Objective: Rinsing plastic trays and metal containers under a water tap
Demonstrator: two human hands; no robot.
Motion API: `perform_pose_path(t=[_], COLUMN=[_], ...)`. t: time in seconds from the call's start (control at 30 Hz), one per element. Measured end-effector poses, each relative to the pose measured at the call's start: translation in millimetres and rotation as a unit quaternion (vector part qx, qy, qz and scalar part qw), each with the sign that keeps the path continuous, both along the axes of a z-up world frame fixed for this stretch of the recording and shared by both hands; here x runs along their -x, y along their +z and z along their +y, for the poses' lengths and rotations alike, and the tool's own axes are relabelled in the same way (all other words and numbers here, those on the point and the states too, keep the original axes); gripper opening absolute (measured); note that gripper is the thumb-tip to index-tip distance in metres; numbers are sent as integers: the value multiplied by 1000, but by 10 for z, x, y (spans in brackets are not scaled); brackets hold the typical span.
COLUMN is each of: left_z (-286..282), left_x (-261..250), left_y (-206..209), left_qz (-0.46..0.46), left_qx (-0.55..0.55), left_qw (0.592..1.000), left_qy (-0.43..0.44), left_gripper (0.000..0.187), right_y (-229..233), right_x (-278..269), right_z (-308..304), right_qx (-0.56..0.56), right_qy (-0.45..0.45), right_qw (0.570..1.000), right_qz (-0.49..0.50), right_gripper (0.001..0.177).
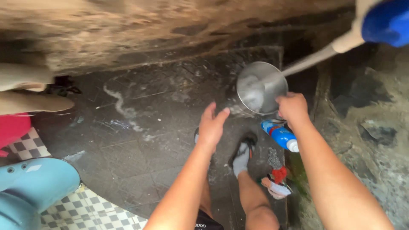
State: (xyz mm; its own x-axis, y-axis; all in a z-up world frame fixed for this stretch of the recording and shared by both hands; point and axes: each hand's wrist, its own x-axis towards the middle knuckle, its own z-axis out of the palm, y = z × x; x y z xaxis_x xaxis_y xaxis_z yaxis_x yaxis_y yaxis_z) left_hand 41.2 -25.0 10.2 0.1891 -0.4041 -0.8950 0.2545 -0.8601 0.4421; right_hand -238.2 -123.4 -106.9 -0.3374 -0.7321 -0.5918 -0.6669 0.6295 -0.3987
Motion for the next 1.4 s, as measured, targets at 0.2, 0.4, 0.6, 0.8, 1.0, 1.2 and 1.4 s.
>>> perform_pose_path(t=[0.2, 0.4, 0.6, 0.8, 1.0, 1.2, 1.4], left_z=[-557, -946, -1113, -1394, -1551, -1267, -1117], left_x=[199, 540, 623, 740, 666, 976, 1573], left_y=[101, 161, -55, -352, -156, -315, -7], left_qz=[-78, -128, -390, -510, -331, -299, -30], left_qx=[160, 217, 90, 180, 160, 147, 0], left_qw=[974, 957, 814, 684, 772, 863, 996], left_qy=[-142, -144, -422, -490, -519, -379, -82], left_gripper=[78, 70, 30, 22, 38, 49, 45], right_y=[263, 512, 1566, 1642, 1221, 1733, 1799], right_x=[21, 75, 21, 75, 366, 313, 453], right_z=[-78, -225, -437, -542, -630, -653, -482], right_qx=[10, -14, -48, -52, -1, -4, 98], right_qy=[59, 9, 174, 251, 263, 278, 286], right_qw=[998, 996, 983, 967, 964, 959, 946], right_qz=[2, -92, 34, -7, -23, 56, 117], right_gripper=[31, 27, 37, 38, 33, 36, 53])
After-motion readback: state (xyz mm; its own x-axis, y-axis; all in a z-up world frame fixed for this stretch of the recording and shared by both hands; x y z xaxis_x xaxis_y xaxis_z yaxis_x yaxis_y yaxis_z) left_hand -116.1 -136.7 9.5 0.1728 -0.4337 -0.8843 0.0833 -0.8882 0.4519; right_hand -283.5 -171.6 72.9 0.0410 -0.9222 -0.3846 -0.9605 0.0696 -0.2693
